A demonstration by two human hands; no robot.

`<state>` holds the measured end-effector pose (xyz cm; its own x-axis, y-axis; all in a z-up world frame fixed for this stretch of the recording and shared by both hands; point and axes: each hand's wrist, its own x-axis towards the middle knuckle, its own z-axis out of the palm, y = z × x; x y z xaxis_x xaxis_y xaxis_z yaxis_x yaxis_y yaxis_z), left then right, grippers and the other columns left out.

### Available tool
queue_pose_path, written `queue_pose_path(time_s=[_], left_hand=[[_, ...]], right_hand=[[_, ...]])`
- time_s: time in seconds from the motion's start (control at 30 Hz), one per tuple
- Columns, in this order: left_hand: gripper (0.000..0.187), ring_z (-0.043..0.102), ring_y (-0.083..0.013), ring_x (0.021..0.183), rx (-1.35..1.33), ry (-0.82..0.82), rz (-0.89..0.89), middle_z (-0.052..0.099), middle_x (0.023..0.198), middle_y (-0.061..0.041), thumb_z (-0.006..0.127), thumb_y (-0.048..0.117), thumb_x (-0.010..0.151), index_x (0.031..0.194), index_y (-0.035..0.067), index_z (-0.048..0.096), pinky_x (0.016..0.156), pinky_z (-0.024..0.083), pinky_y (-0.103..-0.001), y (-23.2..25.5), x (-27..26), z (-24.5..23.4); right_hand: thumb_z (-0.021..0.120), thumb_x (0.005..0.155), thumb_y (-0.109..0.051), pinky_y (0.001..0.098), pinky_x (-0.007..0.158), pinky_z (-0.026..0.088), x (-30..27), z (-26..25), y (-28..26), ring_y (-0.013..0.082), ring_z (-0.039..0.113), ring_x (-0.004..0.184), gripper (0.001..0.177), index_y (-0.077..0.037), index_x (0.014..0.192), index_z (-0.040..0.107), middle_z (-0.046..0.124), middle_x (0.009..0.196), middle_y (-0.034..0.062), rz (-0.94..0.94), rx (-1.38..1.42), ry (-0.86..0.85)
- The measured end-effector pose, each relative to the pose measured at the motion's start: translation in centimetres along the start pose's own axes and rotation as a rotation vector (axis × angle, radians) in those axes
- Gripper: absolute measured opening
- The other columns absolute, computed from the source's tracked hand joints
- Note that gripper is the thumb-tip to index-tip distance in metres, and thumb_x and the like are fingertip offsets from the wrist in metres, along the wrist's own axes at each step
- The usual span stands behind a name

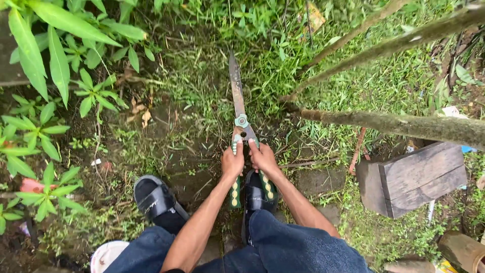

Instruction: Trimming grass and weeds using long-handled garden shears

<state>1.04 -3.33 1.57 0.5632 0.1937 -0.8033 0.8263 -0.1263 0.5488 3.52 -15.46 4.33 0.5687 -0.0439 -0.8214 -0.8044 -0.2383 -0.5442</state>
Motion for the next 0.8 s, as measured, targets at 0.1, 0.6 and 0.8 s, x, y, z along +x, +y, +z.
queue_pose_path(time_s=[0.1, 0.6, 0.8], left_hand=[[0.044, 0.063, -0.0244, 0.051, 0.000, 0.002, 0.006, 0.060, 0.063, -0.015, 0.046, 0.041, 0.099, 0.088, 0.001, 0.062, 0.041, 0.049, -0.034, -1.9, -0.1, 0.9], [0.031, 0.049, -0.0092, 0.032, 0.016, -0.170, 0.072, 0.054, 0.052, -0.004, 0.049, 0.030, 0.102, 0.093, 0.001, 0.058, 0.027, 0.042, -0.020, -2.0, 1.2, -4.8], [0.037, 0.050, -0.0106, 0.035, -0.071, 0.011, 0.023, 0.053, 0.054, -0.006, 0.046, 0.036, 0.102, 0.089, 0.003, 0.056, 0.030, 0.042, -0.022, 1.0, -0.1, -1.4]], right_hand=[[0.047, 0.099, -0.035, 0.0277, 0.028, 0.044, -0.2, 0.2, 0.5, 0.0127, 0.043, 0.030, 0.042, -0.001, 0.075, 0.054, 0.043, 0.046, 0.0072, 0.012, 0.037, -0.002], [0.047, 0.101, -0.031, 0.0253, 0.029, 0.040, 0.6, -4.0, -3.3, 0.0113, 0.041, 0.031, 0.041, 0.001, 0.078, 0.055, 0.043, 0.047, 0.0060, -0.054, -0.258, -0.233], [0.047, 0.100, -0.038, 0.0291, 0.030, 0.046, 2.3, 1.8, -0.2, 0.0139, 0.046, 0.031, 0.044, 0.000, 0.079, 0.056, 0.047, 0.047, 0.0073, -0.036, -0.040, -0.067]])
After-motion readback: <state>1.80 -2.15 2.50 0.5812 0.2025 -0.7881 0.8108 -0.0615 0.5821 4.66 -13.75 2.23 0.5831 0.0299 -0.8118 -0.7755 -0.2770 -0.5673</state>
